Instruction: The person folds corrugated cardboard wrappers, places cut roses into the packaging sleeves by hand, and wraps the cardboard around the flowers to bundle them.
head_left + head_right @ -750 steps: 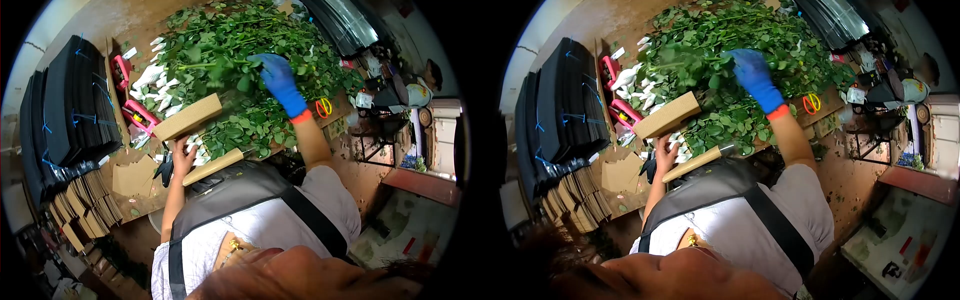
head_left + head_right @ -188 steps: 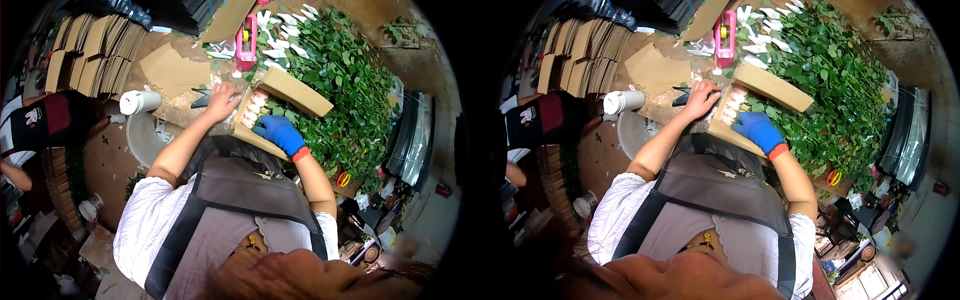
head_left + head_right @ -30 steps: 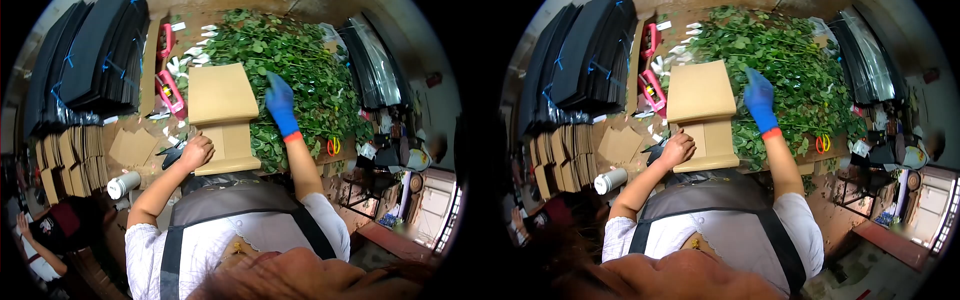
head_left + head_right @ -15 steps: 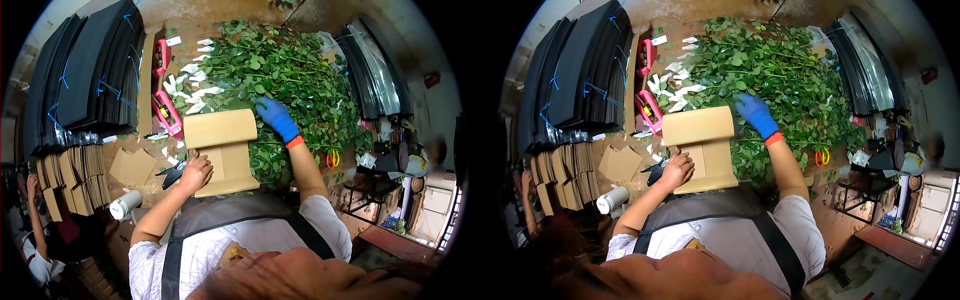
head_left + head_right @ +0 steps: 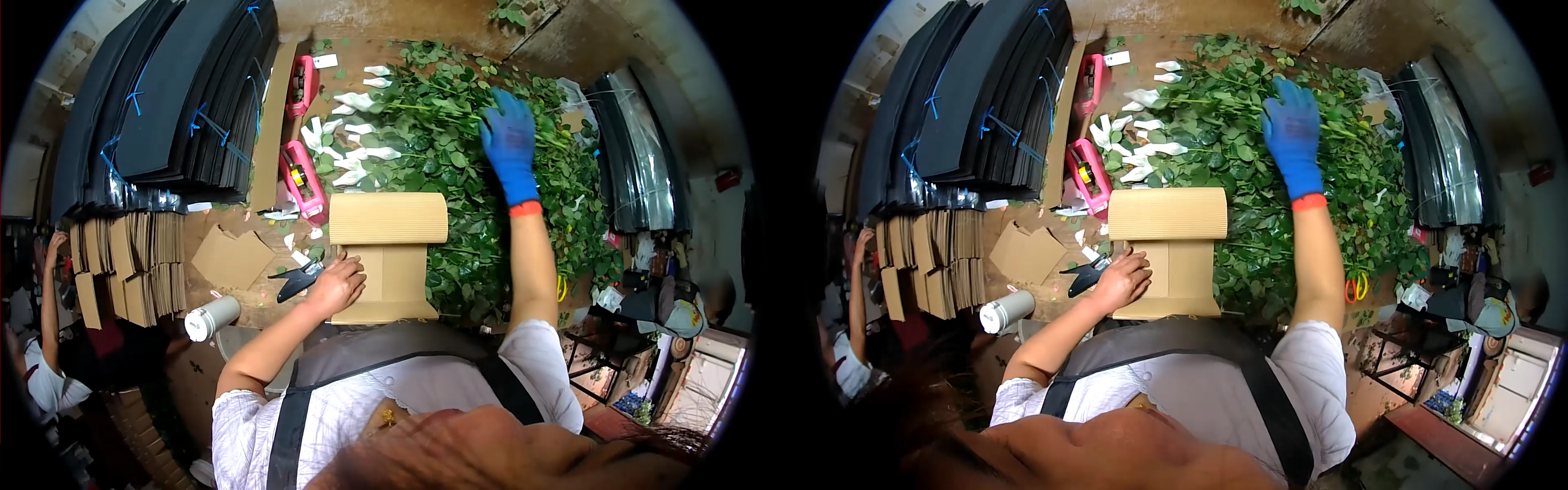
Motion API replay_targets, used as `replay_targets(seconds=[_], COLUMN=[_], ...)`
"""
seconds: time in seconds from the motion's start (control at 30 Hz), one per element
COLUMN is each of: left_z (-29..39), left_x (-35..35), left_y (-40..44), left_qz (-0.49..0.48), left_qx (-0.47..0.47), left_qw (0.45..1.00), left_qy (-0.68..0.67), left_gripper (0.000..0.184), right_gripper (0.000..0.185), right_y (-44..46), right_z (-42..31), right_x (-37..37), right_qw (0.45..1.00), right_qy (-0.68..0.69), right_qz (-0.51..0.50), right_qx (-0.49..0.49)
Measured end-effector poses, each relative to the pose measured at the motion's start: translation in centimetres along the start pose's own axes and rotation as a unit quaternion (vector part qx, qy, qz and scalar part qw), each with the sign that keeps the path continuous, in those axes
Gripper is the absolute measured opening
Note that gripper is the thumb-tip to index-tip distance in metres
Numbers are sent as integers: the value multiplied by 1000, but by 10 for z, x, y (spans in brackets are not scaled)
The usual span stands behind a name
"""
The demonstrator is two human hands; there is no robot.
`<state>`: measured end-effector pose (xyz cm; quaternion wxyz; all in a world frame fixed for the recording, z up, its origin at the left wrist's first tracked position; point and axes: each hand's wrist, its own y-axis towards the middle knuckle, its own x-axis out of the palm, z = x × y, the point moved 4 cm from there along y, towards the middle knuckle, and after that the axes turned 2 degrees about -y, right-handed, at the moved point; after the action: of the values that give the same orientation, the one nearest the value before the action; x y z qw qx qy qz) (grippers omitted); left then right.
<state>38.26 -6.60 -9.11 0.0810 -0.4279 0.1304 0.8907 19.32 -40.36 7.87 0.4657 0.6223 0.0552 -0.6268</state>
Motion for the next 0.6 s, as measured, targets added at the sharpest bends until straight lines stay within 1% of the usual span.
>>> replay_targets(seconds=[0.07,0.1,0.17,0.23,0.3,0.37,0.4,0.43,0.47,0.5,0.57,0.6], left_z=[0,-1,-3,-3,-6,-3,-5,-4,-1,2,-4,-6], left_x=[1,1,2,-3,-5,-10,-10,-10,-11,-12,0,4], left_y=[-2,-3,-5,-5,-5,-4,-4,-7,-4,-3,-9,-11], left_qz=[0,-1,-19,-23,-17,-35,-67,-23,-22,-23,-33,-37], left_qx=[-2,-6,-9,-24,-55,-88,-151,-119,-85,-53,-24,-10], left_qw=[1000,1000,999,997,993,981,966,975,983,990,995,996], left_qy=[-10,-16,-33,-73,-106,-171,-200,-189,-160,-128,-96,-79], left_gripper=[18,17,27,43,75,91,102,95,83,72,53,44], right_gripper=[20,21,24,22,23,21,19,18,19,23,27,27], right_y=[-30,-47,-72,-106,-153,-199,-230,-258,-272,-280,-286,-277], right_z=[18,25,24,21,6,-3,-4,-5,-11,-19,-31,-28], right_x=[1,-1,-44,-75,-96,-91,-79,-68,-65,-61,-53,-52], right_qw=[985,967,933,887,808,799,824,845,852,838,816,825], right_qy=[155,230,328,429,499,488,434,378,310,285,261,254], right_qz=[-55,-83,-92,-139,-267,-326,-347,-368,-410,-447,-509,-498], right_qx=[46,72,119,96,162,135,114,92,95,124,80,81])
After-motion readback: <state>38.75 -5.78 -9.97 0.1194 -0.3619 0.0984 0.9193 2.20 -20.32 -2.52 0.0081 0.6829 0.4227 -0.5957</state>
